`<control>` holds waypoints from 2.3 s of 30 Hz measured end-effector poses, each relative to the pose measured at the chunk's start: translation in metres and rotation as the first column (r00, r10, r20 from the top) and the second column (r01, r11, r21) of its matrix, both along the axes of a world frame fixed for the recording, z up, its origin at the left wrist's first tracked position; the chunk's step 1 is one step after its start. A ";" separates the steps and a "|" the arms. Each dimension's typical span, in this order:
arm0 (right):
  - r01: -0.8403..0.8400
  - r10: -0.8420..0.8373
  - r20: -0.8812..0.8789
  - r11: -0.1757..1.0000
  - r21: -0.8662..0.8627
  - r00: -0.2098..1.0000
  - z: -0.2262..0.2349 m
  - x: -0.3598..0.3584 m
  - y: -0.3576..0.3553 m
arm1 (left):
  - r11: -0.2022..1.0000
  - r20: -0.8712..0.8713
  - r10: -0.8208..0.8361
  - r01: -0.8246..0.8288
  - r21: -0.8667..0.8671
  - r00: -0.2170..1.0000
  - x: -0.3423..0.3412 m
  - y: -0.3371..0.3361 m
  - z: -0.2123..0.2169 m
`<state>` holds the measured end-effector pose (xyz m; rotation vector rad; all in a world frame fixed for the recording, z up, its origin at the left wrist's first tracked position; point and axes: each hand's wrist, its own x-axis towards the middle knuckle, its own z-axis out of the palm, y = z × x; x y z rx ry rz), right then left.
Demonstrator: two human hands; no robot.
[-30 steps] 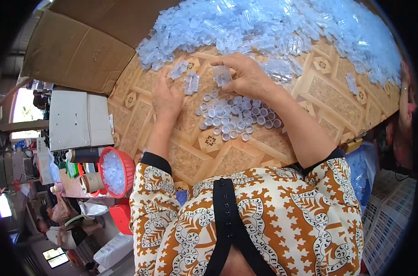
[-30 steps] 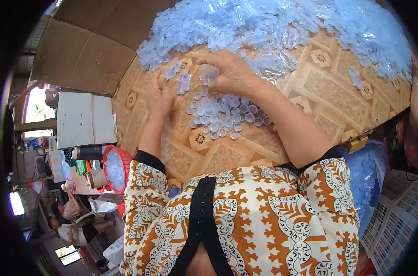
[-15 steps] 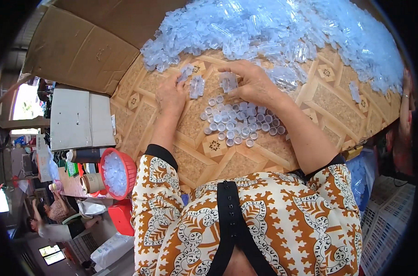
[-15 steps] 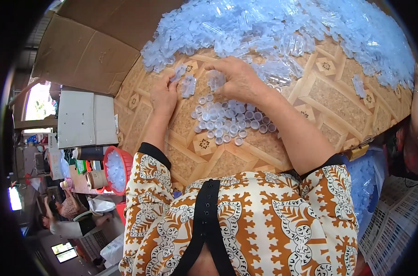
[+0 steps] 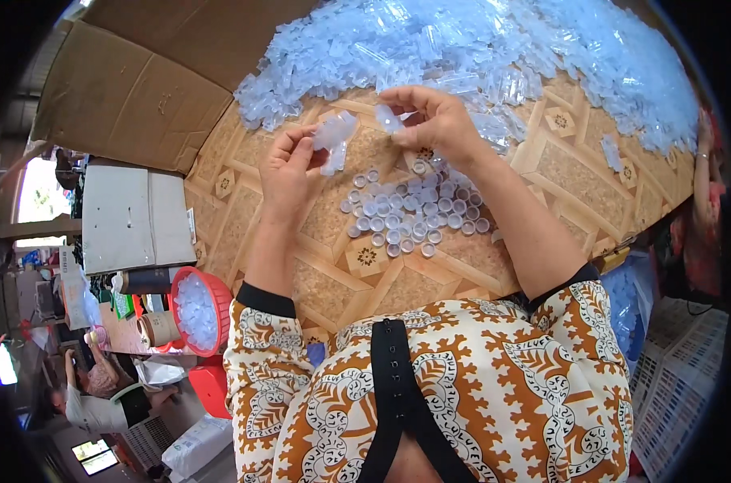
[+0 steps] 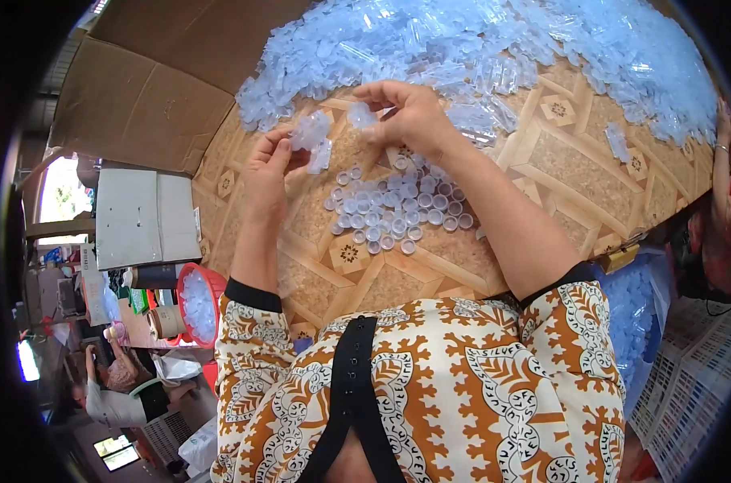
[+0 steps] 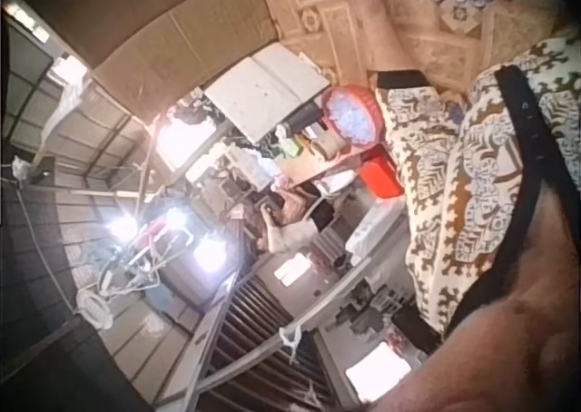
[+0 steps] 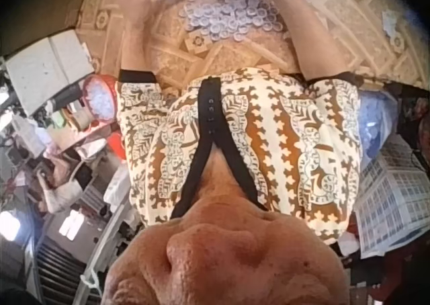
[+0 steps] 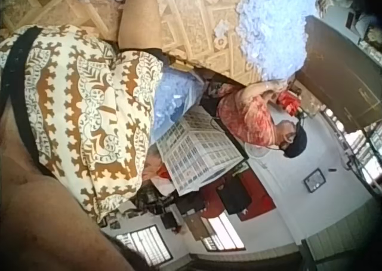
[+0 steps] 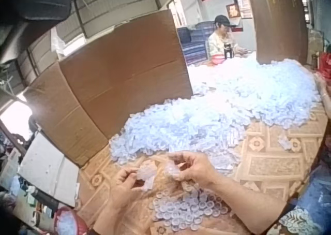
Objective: The person assembles small plastic components by picking up clear plastic pieces from a table and fitting them together by hand.
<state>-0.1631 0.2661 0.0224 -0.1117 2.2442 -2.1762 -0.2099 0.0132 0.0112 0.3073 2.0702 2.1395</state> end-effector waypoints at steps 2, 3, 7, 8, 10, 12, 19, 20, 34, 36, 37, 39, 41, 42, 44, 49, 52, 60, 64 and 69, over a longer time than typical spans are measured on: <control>-0.005 0.026 0.048 0.917 -0.399 0.999 -0.001 -0.002 0.006 | 0.996 0.024 -0.079 0.077 0.053 0.997 0.009 0.005 0.006; -0.059 0.056 -0.020 0.909 -0.413 0.998 0.000 -0.005 0.006 | 0.990 0.072 -0.113 0.106 0.091 0.991 0.014 0.009 0.010; -0.178 0.172 -0.057 0.858 -0.481 0.983 0.001 0.000 -0.004 | 0.975 0.198 -0.110 0.067 0.214 0.974 0.023 0.027 0.017; -0.179 0.172 -0.059 0.858 -0.481 0.983 0.003 0.002 -0.007 | 0.975 0.196 -0.110 0.067 0.213 0.974 0.025 0.032 0.020; -0.150 0.152 -0.032 0.878 -0.454 0.988 0.006 0.007 -0.014 | 0.958 0.260 -0.052 -0.025 0.287 0.964 0.029 0.040 0.025; -0.129 0.128 -0.033 0.880 -0.457 0.991 0.010 0.010 -0.017 | 0.953 0.247 -0.016 -0.060 0.297 0.969 0.030 0.044 0.028; -0.141 0.138 -0.039 0.881 -0.452 0.990 0.008 0.014 -0.022 | 0.960 0.064 -0.035 0.016 0.281 0.997 0.040 0.050 0.028; -0.142 0.140 -0.038 0.880 -0.453 0.989 0.007 0.013 -0.022 | 0.960 0.064 -0.034 0.015 0.280 0.997 0.042 0.049 0.028; -0.180 0.176 -0.048 0.889 -0.420 0.983 0.004 0.016 -0.022 | 0.904 0.060 -0.142 0.105 0.415 0.988 0.067 0.039 0.031; -0.178 0.150 -0.100 0.904 -0.389 0.984 0.003 0.017 -0.023 | 0.907 0.025 -0.155 0.132 0.400 0.988 0.069 0.042 0.028; -0.175 0.126 -0.155 0.917 -0.358 0.980 0.003 0.017 -0.024 | 0.909 -0.012 -0.167 0.159 0.385 0.986 0.071 0.042 0.027; -0.176 0.115 -0.198 0.929 -0.325 0.973 0.005 0.019 -0.028 | 0.902 -0.004 -0.174 0.161 0.400 0.985 0.073 0.041 0.029; -0.173 0.103 -0.240 0.941 -0.290 0.965 0.005 0.020 -0.028 | 0.894 0.004 -0.183 0.165 0.417 0.983 0.074 0.042 0.030; -0.174 0.098 -0.268 0.946 -0.275 0.958 0.005 0.020 -0.029 | 0.889 -0.007 -0.193 0.178 0.422 0.981 0.075 0.042 0.030; -0.177 0.096 -0.296 0.949 -0.261 0.950 0.005 0.020 -0.030 | 0.885 -0.017 -0.199 0.187 0.427 0.980 0.077 0.041 0.032; -0.182 0.103 -0.365 0.965 -0.189 0.925 0.008 0.022 -0.031 | 0.901 -0.036 -0.206 0.204 0.383 0.978 0.081 0.038 0.034; -0.208 0.133 -0.333 0.957 -0.201 0.934 0.007 0.024 -0.030 | 0.896 -0.041 -0.213 0.212 0.391 0.976 0.082 0.036 0.034; -0.210 0.135 -0.391 0.965 -0.157 0.911 0.005 0.025 -0.034 | 0.902 -0.044 -0.164 0.168 0.397 0.985 0.086 0.032 0.030; -0.208 0.113 -0.390 0.955 -0.212 0.914 0.006 0.026 -0.035 | 0.914 -0.108 -0.106 0.139 0.380 0.989 0.088 0.037 0.030; -0.209 0.100 -0.353 0.936 -0.285 0.930 0.006 0.027 -0.033 | 0.920 -0.135 -0.117 0.159 0.360 0.984 0.089 0.038 0.032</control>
